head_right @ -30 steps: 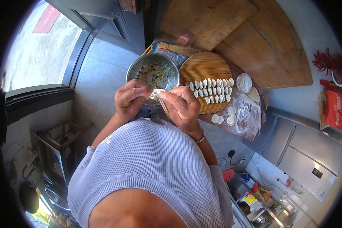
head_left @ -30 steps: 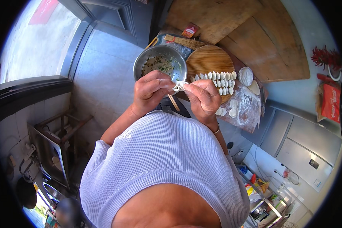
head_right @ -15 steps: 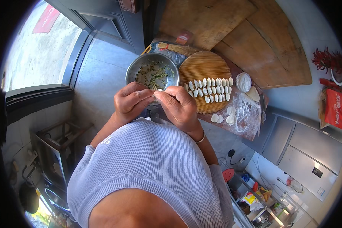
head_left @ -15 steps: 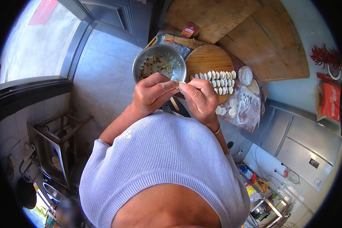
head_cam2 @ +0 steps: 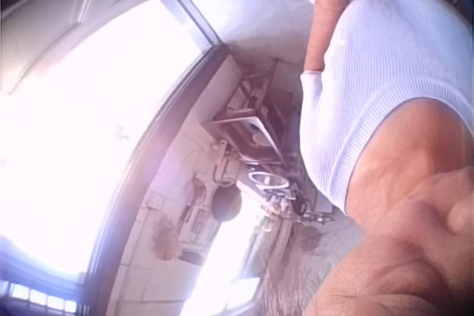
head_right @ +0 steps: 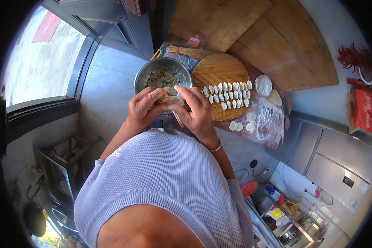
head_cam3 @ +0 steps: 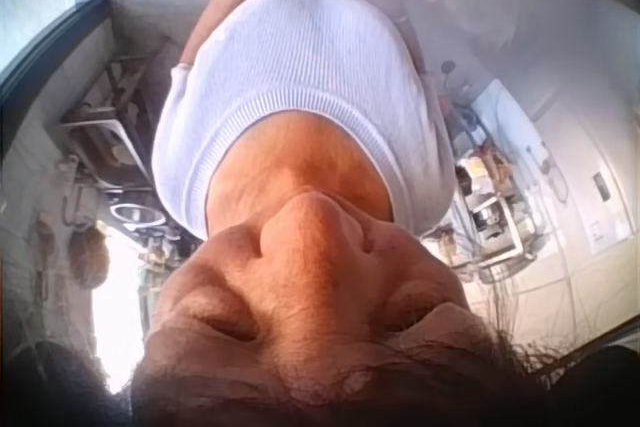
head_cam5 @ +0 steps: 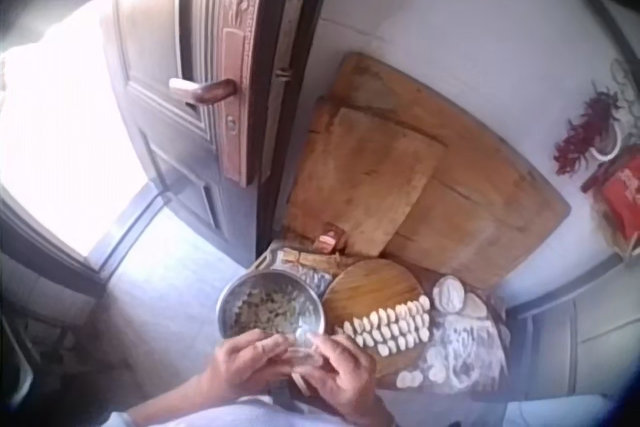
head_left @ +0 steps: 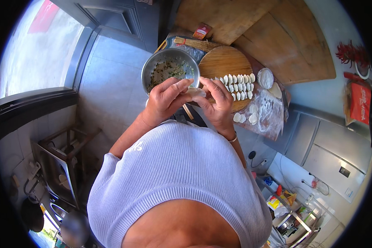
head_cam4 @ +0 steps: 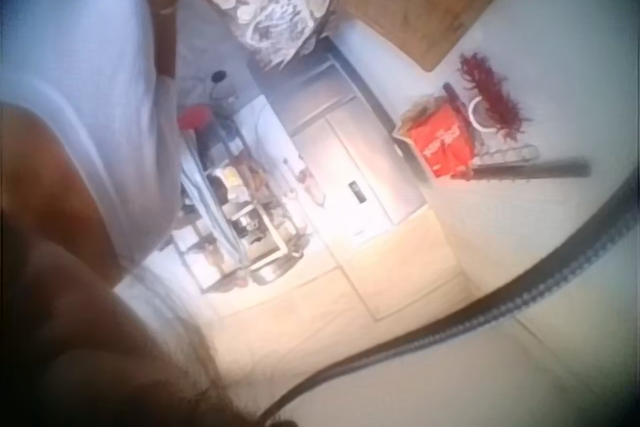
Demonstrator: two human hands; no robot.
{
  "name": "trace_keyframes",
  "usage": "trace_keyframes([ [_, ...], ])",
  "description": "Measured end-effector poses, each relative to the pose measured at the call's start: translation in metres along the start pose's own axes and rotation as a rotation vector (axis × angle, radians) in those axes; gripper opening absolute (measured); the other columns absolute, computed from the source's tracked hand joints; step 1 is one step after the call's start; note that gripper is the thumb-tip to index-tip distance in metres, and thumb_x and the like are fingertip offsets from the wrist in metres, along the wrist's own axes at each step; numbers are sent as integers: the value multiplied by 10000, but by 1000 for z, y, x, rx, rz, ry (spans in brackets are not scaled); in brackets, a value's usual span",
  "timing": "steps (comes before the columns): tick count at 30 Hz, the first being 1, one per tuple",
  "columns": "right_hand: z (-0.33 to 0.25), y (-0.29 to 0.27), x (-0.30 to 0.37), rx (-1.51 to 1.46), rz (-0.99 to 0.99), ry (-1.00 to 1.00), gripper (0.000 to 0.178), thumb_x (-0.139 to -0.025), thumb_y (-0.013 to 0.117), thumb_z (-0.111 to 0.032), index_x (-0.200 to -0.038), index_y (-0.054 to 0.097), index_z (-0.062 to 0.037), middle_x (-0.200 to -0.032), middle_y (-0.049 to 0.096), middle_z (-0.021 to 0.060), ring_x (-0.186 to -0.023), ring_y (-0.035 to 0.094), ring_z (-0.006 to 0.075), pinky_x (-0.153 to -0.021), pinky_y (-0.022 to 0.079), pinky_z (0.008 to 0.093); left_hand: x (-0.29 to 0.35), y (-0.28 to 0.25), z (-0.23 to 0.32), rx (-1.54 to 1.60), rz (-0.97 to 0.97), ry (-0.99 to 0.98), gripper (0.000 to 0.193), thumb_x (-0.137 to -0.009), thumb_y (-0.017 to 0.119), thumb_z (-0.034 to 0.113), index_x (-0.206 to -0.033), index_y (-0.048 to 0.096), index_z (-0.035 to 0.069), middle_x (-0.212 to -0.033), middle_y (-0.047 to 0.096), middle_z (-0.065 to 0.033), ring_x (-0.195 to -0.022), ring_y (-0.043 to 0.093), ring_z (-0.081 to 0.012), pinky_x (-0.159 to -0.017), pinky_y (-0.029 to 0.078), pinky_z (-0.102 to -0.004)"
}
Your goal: The person scoops green vegetable filling from a metal bowl using chopsticks and places it onto round dough wrappers held in the left hand. The person folds and pleats the wrappers to seal the dumplings, placing the finished pieces in neat rows on a wooden board.
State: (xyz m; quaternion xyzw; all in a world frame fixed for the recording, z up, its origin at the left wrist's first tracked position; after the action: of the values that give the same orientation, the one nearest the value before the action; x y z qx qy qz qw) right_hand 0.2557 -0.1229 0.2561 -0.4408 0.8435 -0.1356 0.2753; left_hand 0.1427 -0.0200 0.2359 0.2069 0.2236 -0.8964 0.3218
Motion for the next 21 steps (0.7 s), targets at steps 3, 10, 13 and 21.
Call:
trace_keyframes([
  [3, 3, 1, 6, 136, 4, -160, 270, -755, 742, -87, -991, 639, -8, -795, 556, 75, -633, 571, 181, -525, 471, 293, 1, 6, -4, 99, -46, -49, 421, -728, 731, 11, -1123, 587, -1, -738, 532, -62, -627, 566, -176, -571, 491, -271],
  [10, 9, 5, 14, 327, -5, -289, 293, -746, 744, -80, -1002, 624, -2, -791, 557, 72, -615, 579, 190, -519, 475, 297, 9, 21, -27, 245, -47, -246, 323, -730, 698, -48, -1041, 625, -1, -789, 577, -80, -664, 593, -162, -576, 491, -260],
  [13, 16, 2, 11, 110, 15, -70, 374, -747, 742, -58, -1086, 597, 1, -827, 590, 72, -634, 597, 171, -539, 494, 278, 9, 23, -38, 325, -23, -280, 230, -749, 682, -63, -970, 645, -16, -838, 615, -87, -676, 610, -144, -584, 496, -248],
  [21, 30, -2, 13, -23, 184, -34, 440, -751, 681, 80, -1165, 558, -4, -778, 653, 75, -673, 640, 154, -617, 520, 252, 11, 22, -51, 623, 106, -552, 146, -787, 643, -101, -921, 650, -43, -824, 627, -66, -713, 620, -108, -606, 518, -215],
])
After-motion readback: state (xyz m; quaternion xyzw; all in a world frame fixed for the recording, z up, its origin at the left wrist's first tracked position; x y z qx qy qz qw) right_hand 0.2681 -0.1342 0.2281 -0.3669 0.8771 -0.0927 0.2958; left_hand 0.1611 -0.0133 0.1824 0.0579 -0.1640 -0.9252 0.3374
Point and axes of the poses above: each hand's wrist, its own x-axis away from the middle knuckle, its own y-axis out of the palm, z = x × y, the point moved 6 cm from there along -x, towards the middle knuckle
